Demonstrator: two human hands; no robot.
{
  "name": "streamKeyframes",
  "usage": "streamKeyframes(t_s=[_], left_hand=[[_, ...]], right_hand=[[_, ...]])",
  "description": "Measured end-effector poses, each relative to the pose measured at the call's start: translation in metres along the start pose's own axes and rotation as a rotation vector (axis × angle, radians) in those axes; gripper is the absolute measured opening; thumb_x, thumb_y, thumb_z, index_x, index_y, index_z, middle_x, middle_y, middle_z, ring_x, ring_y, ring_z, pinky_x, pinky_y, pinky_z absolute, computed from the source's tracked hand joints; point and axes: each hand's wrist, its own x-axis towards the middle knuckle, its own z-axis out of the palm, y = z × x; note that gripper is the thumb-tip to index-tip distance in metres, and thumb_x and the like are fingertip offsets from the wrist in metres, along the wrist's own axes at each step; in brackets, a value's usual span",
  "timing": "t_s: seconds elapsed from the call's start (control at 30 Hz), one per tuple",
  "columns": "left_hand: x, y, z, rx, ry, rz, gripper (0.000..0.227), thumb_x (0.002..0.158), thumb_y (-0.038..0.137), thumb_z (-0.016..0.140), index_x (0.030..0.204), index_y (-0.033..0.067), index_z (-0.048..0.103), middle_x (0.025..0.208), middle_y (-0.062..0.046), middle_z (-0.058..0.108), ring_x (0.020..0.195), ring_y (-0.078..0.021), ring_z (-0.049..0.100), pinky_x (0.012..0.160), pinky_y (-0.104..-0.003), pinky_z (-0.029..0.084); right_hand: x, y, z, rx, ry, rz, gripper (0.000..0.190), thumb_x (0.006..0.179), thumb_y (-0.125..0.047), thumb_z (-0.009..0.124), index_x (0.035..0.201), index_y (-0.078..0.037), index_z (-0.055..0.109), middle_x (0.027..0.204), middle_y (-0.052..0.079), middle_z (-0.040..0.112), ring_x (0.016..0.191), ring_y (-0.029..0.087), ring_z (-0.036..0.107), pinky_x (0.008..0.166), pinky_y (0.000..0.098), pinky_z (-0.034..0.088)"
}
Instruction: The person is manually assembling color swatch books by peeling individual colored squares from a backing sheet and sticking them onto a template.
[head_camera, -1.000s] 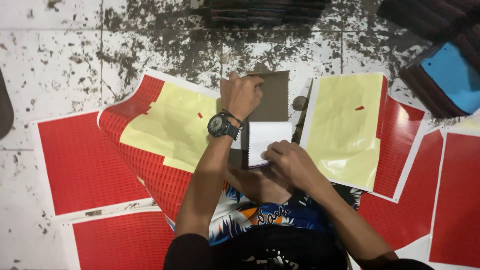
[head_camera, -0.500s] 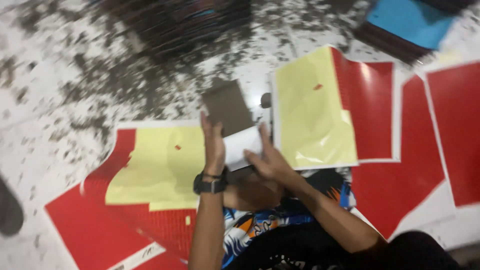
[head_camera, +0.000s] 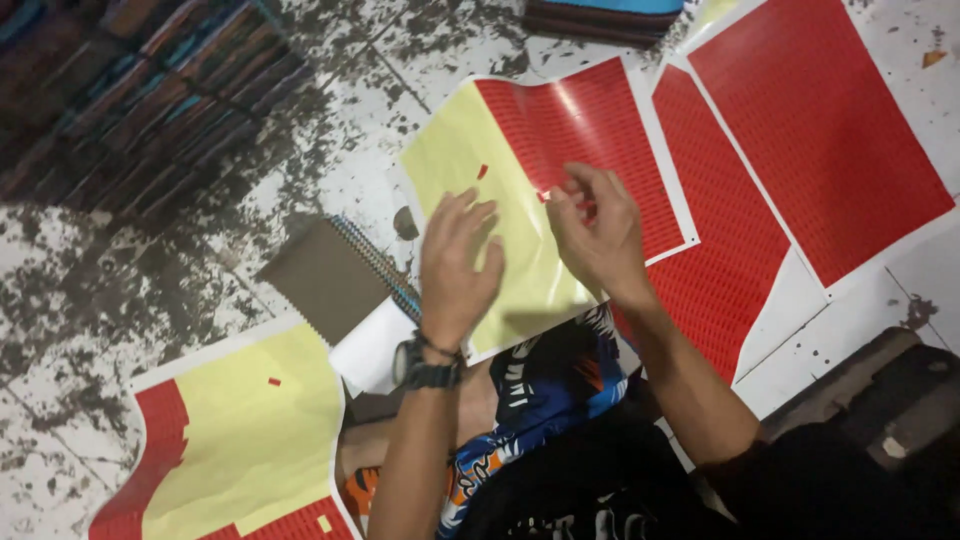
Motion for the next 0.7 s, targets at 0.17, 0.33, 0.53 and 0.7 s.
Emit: streamKeyframes(t_s=[0.17, 0.33, 0.53, 0.7], left_hand=[[-0.002, 0.003, 0.048, 0.134, -0.190, -0.054, 0.076, 0.084, 0.029, 0.074, 0.153, 0.0176, 0.046, 0.156, -0.018, 0.044, 0.144, -0.0477, 0.038, 0.114, -0.065, 0.030], [-0.024, 0.019, 0.071, 0.282, -0.050, -0.016, 0.087, 0.076, 0.028, 0.083, 0.153, 0.0151, 0.044, 0.154, -0.017, 0.046, 0.139, -0.0452, 0.048, 0.111, -0.058, 0.041], [-0.022, 0.022, 0.076, 0.181, 0.066, -0.138, 0.078, 0.074, 0.028, 0.079, 0.146, 0.0136, 0.052, 0.149, -0.013, 0.052, 0.138, -0.0420, 0.049, 0.112, -0.057, 0.038], [-0.008, 0.029, 0.062, -0.275, 0.124, -0.367, 0.050, 0.083, 0.048, 0.071, 0.120, 0.0148, 0.066, 0.140, -0.008, 0.057, 0.146, -0.0388, 0.039, 0.119, -0.056, 0.029]], right_hand=[[-0.009, 0.049, 0.013, -0.033, -0.071, 0.114, 0.032, 0.086, -0.028, 0.085, 0.109, -0.006, 0.078, 0.084, 0.009, 0.065, 0.076, 0.023, 0.068, 0.062, 0.0314, 0.056], [-0.018, 0.044, 0.006, -0.021, -0.088, 0.068, 0.029, 0.083, -0.021, 0.087, 0.106, -0.006, 0.080, 0.078, 0.008, 0.065, 0.069, 0.022, 0.068, 0.054, 0.0319, 0.055], [-0.018, 0.043, 0.008, -0.043, -0.002, 0.026, 0.015, 0.082, -0.022, 0.089, 0.095, -0.016, 0.082, 0.077, 0.001, 0.069, 0.073, 0.021, 0.072, 0.055, 0.0291, 0.058], [-0.026, 0.028, -0.001, 0.765, -0.099, 0.459, 0.031, 0.082, -0.004, 0.072, 0.112, 0.001, 0.069, 0.109, 0.008, 0.065, 0.091, 0.010, 0.065, 0.074, 0.0235, 0.060]])
